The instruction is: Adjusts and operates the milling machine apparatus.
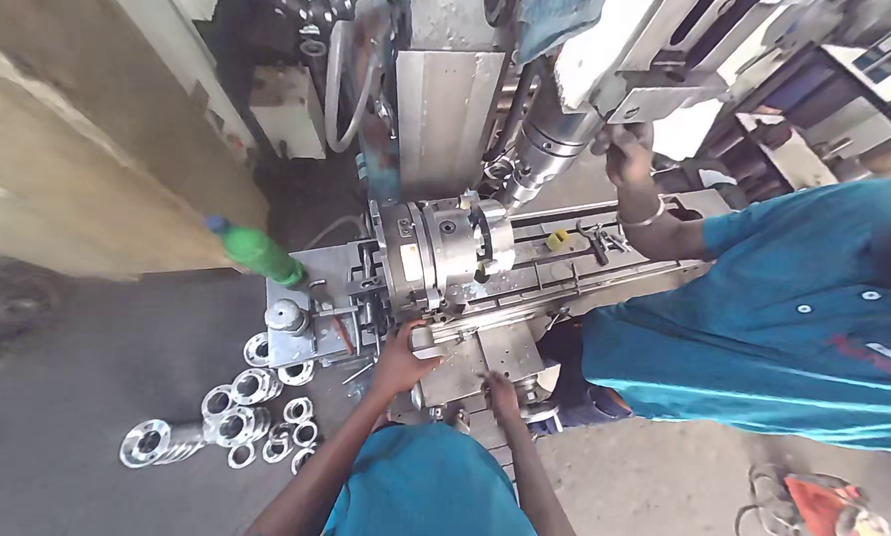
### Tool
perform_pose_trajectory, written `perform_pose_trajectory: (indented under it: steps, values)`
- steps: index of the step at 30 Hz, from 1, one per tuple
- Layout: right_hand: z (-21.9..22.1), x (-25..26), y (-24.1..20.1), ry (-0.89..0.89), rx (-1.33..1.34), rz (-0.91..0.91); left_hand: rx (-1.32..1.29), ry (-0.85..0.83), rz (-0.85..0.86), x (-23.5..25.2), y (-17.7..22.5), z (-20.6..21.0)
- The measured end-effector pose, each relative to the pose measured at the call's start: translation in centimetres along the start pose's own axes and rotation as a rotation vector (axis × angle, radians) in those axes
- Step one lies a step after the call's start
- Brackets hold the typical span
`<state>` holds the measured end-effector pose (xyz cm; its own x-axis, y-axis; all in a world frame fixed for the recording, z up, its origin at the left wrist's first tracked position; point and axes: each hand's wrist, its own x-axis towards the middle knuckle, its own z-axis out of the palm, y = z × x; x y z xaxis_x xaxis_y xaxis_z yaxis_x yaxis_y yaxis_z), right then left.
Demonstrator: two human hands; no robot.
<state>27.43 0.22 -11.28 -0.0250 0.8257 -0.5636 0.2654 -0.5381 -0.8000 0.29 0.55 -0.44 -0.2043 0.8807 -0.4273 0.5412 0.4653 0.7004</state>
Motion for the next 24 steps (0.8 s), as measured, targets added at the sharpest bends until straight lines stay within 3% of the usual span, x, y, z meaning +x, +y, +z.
perform_pose_trajectory:
  steps: [4, 7, 24]
  values:
    - [2.2, 0.5, -11.3, -0.077, 0.179, -0.297, -0.008, 0.011, 0.012, 0.2, -0.4, 0.1]
    - [3.9, -0.1, -16.9, -0.102, 0.262, -0.411, -0.017, -0.014, -0.020, 0.0, 0.0, -0.1]
    - [5.7, -0.5, -22.3, -0.279, -0.075, -0.284, -0.028, -0.015, -0.029, 0.2, 0.0, -0.1]
